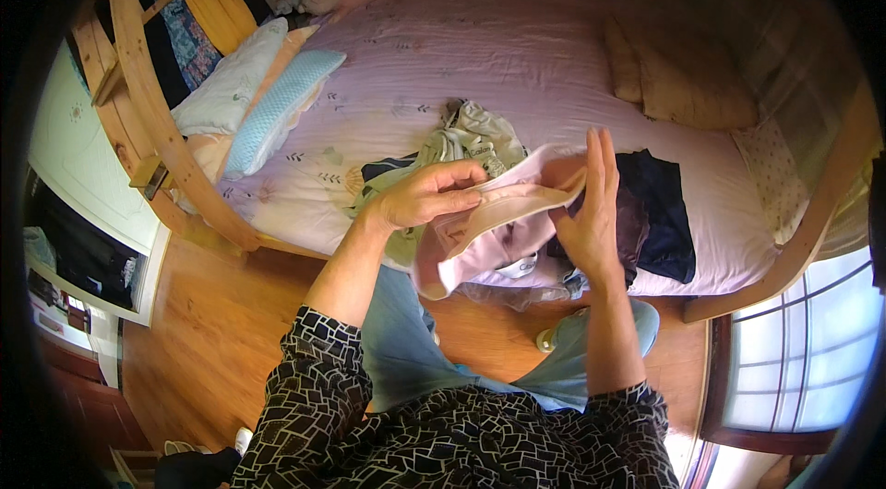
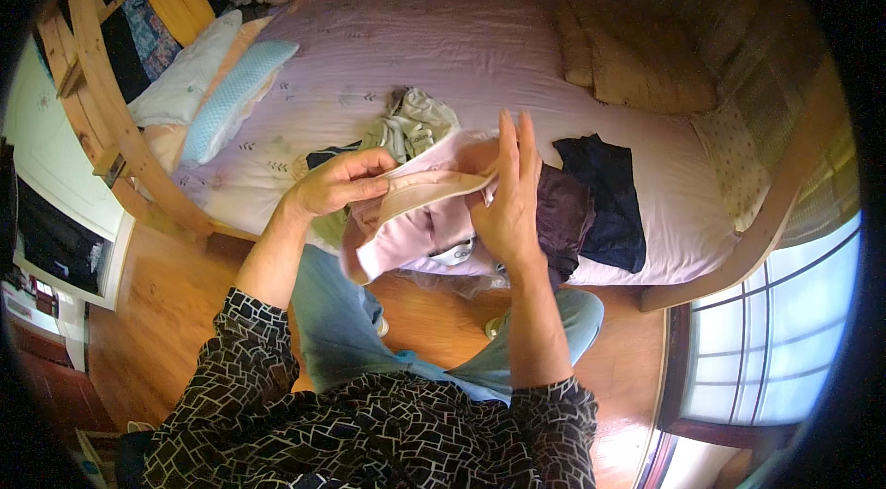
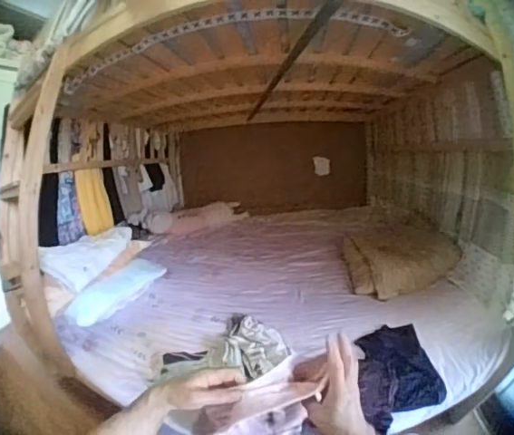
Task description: The person sits on the floor in front of a bed and folds various pieces of clothing, including shirts and pants, by hand. After folding the items, the person stands up, walks to a closet, and places the folded clothes onto a shelf.
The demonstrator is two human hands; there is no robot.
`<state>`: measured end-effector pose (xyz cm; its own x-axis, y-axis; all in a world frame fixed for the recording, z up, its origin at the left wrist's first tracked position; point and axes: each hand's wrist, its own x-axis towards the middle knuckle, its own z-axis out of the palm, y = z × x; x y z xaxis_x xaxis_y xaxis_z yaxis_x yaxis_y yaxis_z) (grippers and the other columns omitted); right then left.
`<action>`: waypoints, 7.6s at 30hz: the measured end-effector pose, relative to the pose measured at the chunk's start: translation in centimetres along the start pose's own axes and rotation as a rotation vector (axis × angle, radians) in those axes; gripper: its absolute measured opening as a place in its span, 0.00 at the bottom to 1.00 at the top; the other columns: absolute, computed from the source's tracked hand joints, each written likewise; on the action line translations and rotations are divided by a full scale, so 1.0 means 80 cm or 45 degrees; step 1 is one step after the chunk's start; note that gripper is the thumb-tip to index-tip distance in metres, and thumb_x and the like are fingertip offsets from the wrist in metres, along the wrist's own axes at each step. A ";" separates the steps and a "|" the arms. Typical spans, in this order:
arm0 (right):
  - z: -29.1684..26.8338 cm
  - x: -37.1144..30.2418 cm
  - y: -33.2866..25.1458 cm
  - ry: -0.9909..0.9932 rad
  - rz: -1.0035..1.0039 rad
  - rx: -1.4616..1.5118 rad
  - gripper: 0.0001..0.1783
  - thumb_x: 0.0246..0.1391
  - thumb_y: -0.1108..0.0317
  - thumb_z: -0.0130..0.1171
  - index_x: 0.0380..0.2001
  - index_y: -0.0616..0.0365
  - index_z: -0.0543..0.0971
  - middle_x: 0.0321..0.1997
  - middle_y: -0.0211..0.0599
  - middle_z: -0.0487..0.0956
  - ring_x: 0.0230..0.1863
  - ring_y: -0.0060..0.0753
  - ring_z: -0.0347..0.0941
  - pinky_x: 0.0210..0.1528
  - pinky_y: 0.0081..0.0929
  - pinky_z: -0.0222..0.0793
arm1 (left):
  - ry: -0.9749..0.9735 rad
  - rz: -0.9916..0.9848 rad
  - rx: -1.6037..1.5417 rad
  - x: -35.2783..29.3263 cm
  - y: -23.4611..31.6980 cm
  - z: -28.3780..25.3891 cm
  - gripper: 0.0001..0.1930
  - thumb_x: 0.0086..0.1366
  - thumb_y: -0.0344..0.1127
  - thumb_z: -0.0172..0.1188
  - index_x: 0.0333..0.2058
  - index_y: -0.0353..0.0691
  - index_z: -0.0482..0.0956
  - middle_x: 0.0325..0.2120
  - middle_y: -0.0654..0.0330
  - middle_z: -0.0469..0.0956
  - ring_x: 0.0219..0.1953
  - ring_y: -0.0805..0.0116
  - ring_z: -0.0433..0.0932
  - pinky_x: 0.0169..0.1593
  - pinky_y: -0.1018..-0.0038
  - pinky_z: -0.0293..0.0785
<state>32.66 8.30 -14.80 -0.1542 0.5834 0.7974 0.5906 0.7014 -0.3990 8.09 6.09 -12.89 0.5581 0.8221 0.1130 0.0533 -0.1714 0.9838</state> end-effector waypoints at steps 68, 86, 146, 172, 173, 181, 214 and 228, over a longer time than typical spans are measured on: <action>-0.111 0.097 -0.031 -0.712 0.497 0.696 0.18 0.48 0.64 0.67 0.35 0.64 0.73 0.29 0.29 0.73 0.30 0.17 0.65 0.30 0.20 0.64 | 0.237 0.394 0.093 0.069 0.098 0.113 0.13 0.68 0.25 0.47 0.49 0.28 0.71 0.40 0.56 0.78 0.47 0.70 0.76 0.51 0.73 0.75; -0.164 0.142 0.124 -0.676 0.367 0.180 0.20 0.43 0.81 0.52 0.43 0.64 0.78 0.29 0.40 0.80 0.29 0.22 0.74 0.34 0.25 0.72 | 0.344 0.344 1.346 0.220 0.076 0.070 0.14 0.51 0.32 0.61 0.38 0.40 0.80 0.30 0.54 0.80 0.35 0.57 0.78 0.41 0.62 0.72; 0.101 0.033 -0.020 0.058 -0.125 0.078 0.12 0.47 0.79 0.51 0.37 0.60 0.71 0.32 0.49 0.77 0.29 0.52 0.76 0.33 0.42 0.72 | 1.716 0.117 1.367 -0.147 -0.023 0.005 0.24 0.46 0.17 0.57 0.45 0.35 0.69 0.36 0.48 0.74 0.40 0.50 0.75 0.44 0.63 0.71; -0.018 0.096 0.043 -0.592 0.525 0.339 0.13 0.44 0.82 0.48 0.35 0.64 0.76 0.23 0.39 0.77 0.20 0.26 0.73 0.24 0.21 0.70 | 1.191 -0.377 1.201 -0.181 0.053 -0.104 0.20 0.46 0.19 0.57 0.41 0.36 0.71 0.37 0.53 0.72 0.36 0.60 0.74 0.41 0.67 0.71; -0.019 0.101 0.046 -0.576 0.583 0.457 0.13 0.44 0.82 0.48 0.35 0.63 0.76 0.24 0.39 0.77 0.20 0.26 0.73 0.23 0.21 0.70 | 1.208 -0.228 1.125 -0.180 0.055 -0.112 0.18 0.46 0.19 0.56 0.39 0.37 0.72 0.34 0.57 0.71 0.31 0.68 0.71 0.36 0.72 0.69; -0.073 0.101 0.054 -0.794 0.596 0.997 0.13 0.44 0.76 0.61 0.38 0.58 0.79 0.35 0.31 0.77 0.39 0.25 0.72 0.45 0.24 0.67 | 0.440 0.016 0.892 -0.181 0.084 -0.110 0.29 0.41 0.13 0.43 0.43 0.37 0.80 0.45 0.56 0.77 0.48 0.61 0.74 0.54 0.73 0.66; -0.110 0.033 0.067 -0.377 0.862 0.812 0.10 0.53 0.80 0.51 0.35 0.61 0.80 0.44 0.35 0.78 0.39 0.21 0.72 0.43 0.17 0.66 | 1.228 0.283 0.850 -0.119 0.023 -0.036 0.09 0.56 0.23 0.61 0.36 0.37 0.84 0.39 0.59 0.79 0.41 0.71 0.76 0.42 0.79 0.72; -0.116 0.036 0.071 -0.658 0.660 0.911 0.10 0.50 0.84 0.52 0.34 0.67 0.81 0.53 0.43 0.75 0.48 0.29 0.72 0.51 0.22 0.66 | 0.996 0.116 0.955 -0.107 0.015 -0.070 0.11 0.49 0.16 0.51 0.28 0.33 0.80 0.28 0.62 0.79 0.23 0.79 0.69 0.26 0.81 0.64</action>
<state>42.97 10.15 -10.58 -0.4369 0.8709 0.2251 0.0962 0.2941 -0.9509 -1.25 1.90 -11.92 -0.0822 0.8619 0.5003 0.6787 -0.3192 0.6614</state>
